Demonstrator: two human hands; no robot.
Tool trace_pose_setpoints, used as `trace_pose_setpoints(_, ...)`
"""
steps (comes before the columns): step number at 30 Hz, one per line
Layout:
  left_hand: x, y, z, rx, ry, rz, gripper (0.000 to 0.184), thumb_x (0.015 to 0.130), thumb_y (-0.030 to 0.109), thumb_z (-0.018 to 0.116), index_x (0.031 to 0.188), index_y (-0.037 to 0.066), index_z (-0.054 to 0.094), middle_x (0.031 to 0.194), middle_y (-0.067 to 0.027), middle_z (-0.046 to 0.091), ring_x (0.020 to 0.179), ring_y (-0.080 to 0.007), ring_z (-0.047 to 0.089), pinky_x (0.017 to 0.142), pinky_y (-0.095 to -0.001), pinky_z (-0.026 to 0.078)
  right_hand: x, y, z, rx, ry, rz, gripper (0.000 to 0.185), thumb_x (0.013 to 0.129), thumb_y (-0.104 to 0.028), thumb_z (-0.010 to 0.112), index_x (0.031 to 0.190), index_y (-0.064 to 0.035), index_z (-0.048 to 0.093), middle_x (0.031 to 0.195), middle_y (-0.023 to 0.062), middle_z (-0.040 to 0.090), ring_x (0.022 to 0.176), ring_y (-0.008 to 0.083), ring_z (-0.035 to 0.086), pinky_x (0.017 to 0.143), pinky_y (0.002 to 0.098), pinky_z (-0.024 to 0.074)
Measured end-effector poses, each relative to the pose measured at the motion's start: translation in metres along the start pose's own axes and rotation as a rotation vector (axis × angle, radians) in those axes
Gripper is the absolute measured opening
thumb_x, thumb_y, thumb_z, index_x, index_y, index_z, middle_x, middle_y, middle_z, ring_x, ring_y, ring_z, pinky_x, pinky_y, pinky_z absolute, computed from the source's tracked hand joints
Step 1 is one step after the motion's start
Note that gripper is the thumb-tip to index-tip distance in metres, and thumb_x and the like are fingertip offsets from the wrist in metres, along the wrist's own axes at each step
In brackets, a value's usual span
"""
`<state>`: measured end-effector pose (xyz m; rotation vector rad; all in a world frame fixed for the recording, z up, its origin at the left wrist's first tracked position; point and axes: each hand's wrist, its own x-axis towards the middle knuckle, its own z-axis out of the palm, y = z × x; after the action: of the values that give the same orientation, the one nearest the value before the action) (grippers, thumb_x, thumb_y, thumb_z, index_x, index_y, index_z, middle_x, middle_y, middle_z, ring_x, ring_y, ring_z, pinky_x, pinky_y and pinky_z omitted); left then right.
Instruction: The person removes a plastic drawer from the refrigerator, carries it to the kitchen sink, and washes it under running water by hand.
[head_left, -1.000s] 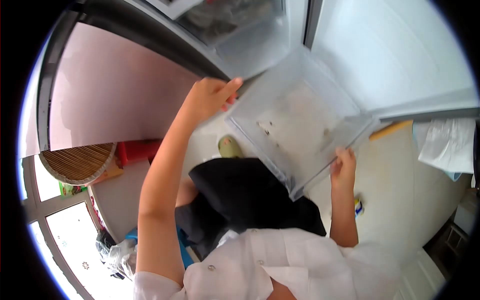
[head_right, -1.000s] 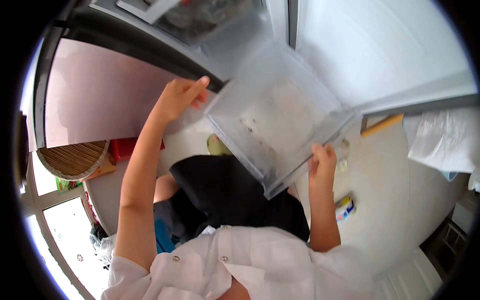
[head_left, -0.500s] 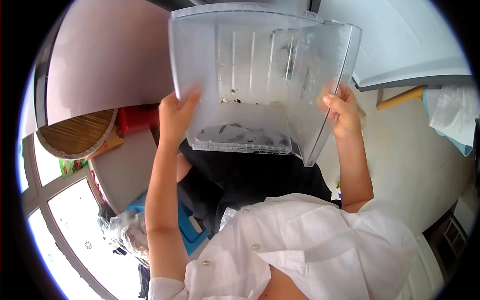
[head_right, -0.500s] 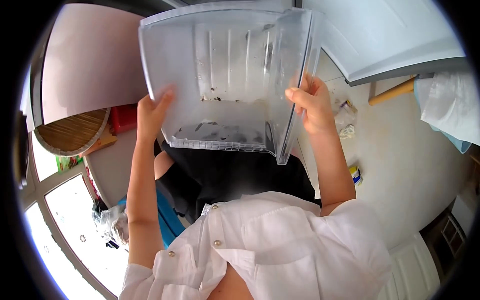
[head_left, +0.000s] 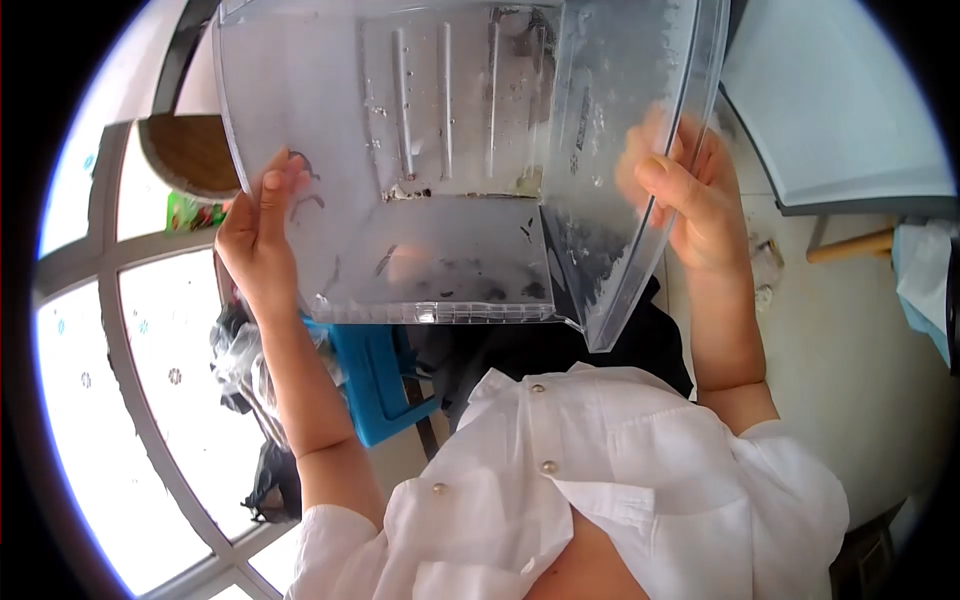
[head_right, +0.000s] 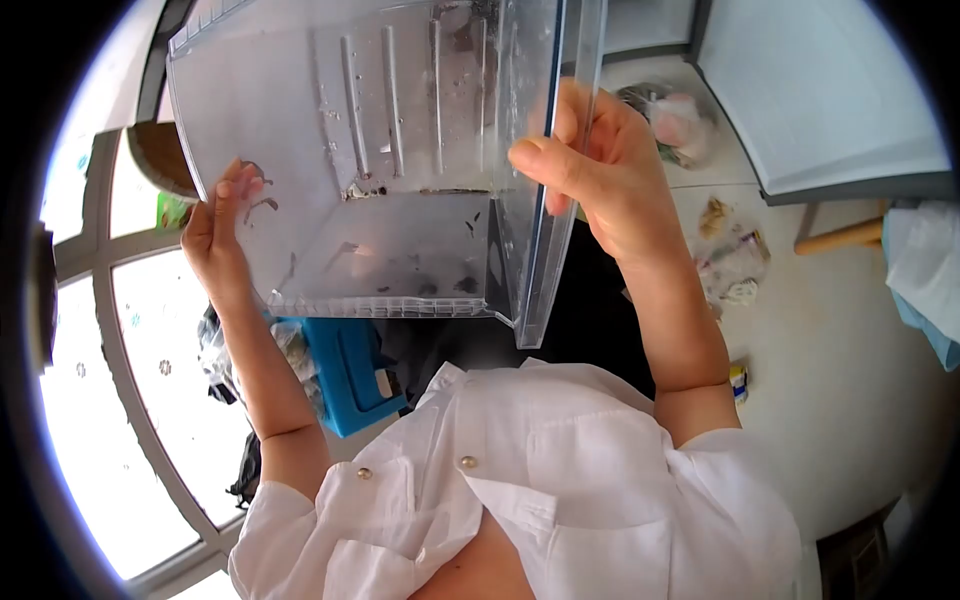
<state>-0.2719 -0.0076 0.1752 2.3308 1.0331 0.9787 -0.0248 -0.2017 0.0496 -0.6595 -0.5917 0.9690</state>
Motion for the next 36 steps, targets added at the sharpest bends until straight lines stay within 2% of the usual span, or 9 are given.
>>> trace_pose_setpoints(3,-0.013,0.004,-0.037,0.068,0.101,-0.019,0.026,0.091,0.019,0.057,0.101,-0.003,0.066,0.090,-0.0125,0.069,0.084,-0.0185,0.066,0.080,-0.0307,0.053,0.016,0.003,0.024,-0.124,-0.111,-0.027,0.033,0.080,-0.019,0.069,0.066,-0.0120,0.040,0.060,-0.0028,0.050,0.051,0.0050,0.049,0.048,0.0184,0.0355)
trace_pose_setpoints(4,-0.019,0.006,-0.055,0.109,0.135,-0.039,0.026,0.091,0.020,0.056,0.103,-0.002,0.066,0.090,-0.0120,0.069,0.084,-0.0192,0.067,0.080,-0.0313,0.053,0.022,0.007,0.033,-0.287,-0.170,-0.099,0.031,0.083,-0.033,0.066,0.078,-0.0075,0.049,0.067,0.0014,0.056,0.059,0.0103,0.055,0.054,0.0220,0.0414)
trace_pose_setpoints(9,-0.048,0.005,-0.137,0.386,0.290,-0.100,0.031,0.094,0.019,0.047,0.114,0.000,0.061,0.099,-0.0141,0.067,0.092,-0.0226,0.065,0.082,-0.0328,0.050,0.044,0.044,0.039,-0.463,-0.224,-0.244,0.057,0.084,-0.053,0.058,0.113,-0.0038,0.049,0.085,0.0115,0.062,0.081,0.0205,0.061,0.070,0.0305,0.0477)
trace_pose_setpoints(13,-0.068,0.006,-0.201,0.522,0.337,-0.129,0.038,0.095,0.023,0.043,0.119,-0.003,0.056,0.110,-0.0169,0.063,0.098,-0.0264,0.063,0.087,-0.0354,0.047,0.039,0.096,-0.039,-0.597,0.080,0.003,0.048,0.080,-0.040,0.067,0.109,-0.0043,0.054,0.097,0.0093,0.061,0.092,0.0198,0.059,0.077,0.0323,0.0474)
trace_pose_setpoints(18,-0.076,0.000,-0.237,0.510,0.417,-0.257,0.040,0.095,0.025,0.044,0.120,-0.004,0.055,0.111,-0.0189,0.062,0.103,-0.0284,0.061,0.090,-0.0367,0.046,-0.007,0.235,-0.226,-0.672,0.469,0.540,0.029,0.077,-0.022,0.067,0.093,0.0015,0.060,0.075,0.0047,0.059,0.067,0.0136,0.057,0.062,0.0264,0.0465)
trace_pose_setpoints(23,-0.071,-0.015,-0.228,0.584,0.488,-0.327,0.047,0.094,0.033,0.047,0.118,-0.007,0.054,0.110,-0.0203,0.062,0.105,-0.0305,0.060,0.093,-0.0389,0.046,-0.040,0.341,-0.345,-0.958,0.746,0.642,0.022,0.075,-0.019,0.065,0.084,0.0005,0.061,0.071,0.0068,0.059,0.059,0.0152,0.057,0.054,0.0306,0.0454)
trace_pose_setpoints(26,-0.061,-0.025,-0.227,0.604,0.511,-0.382,0.047,0.094,0.033,0.047,0.118,-0.006,0.054,0.110,-0.0200,0.062,0.107,-0.0302,0.059,0.095,-0.0393,0.045,-0.022,0.335,-0.368,-0.400,0.959,0.894,0.018,0.077,-0.020,0.063,0.079,-0.0026,0.059,0.070,0.0056,0.058,0.060,0.0156,0.058,0.052,0.0307,0.0437)
trace_pose_setpoints(29,-0.043,-0.027,-0.208,0.743,0.516,-0.463,0.048,0.094,0.036,0.044,0.122,-0.003,0.053,0.114,-0.0184,0.060,0.109,-0.0295,0.058,0.096,-0.0386,0.044,-0.009,0.354,-0.399,-0.121,1.305,0.811,0.015,0.082,-0.020,0.058,0.078,-0.0058,0.058,0.069,0.0038,0.057,0.061,0.0160,0.058,0.049,0.0298,0.0412)
trace_pose_setpoints(36,-0.033,-0.064,-0.249,0.652,0.431,-0.419,0.046,0.094,0.026,0.045,0.130,0.000,0.037,0.114,-0.0233,0.057,0.104,-0.0326,0.058,0.091,-0.0424,0.047,0.005,0.397,-0.478,0.055,1.350,0.573,0.017,0.085,-0.021,0.057,0.080,-0.0042,0.058,0.067,0.0047,0.057,0.053,0.0174,0.057,0.041,0.0279,0.0381)
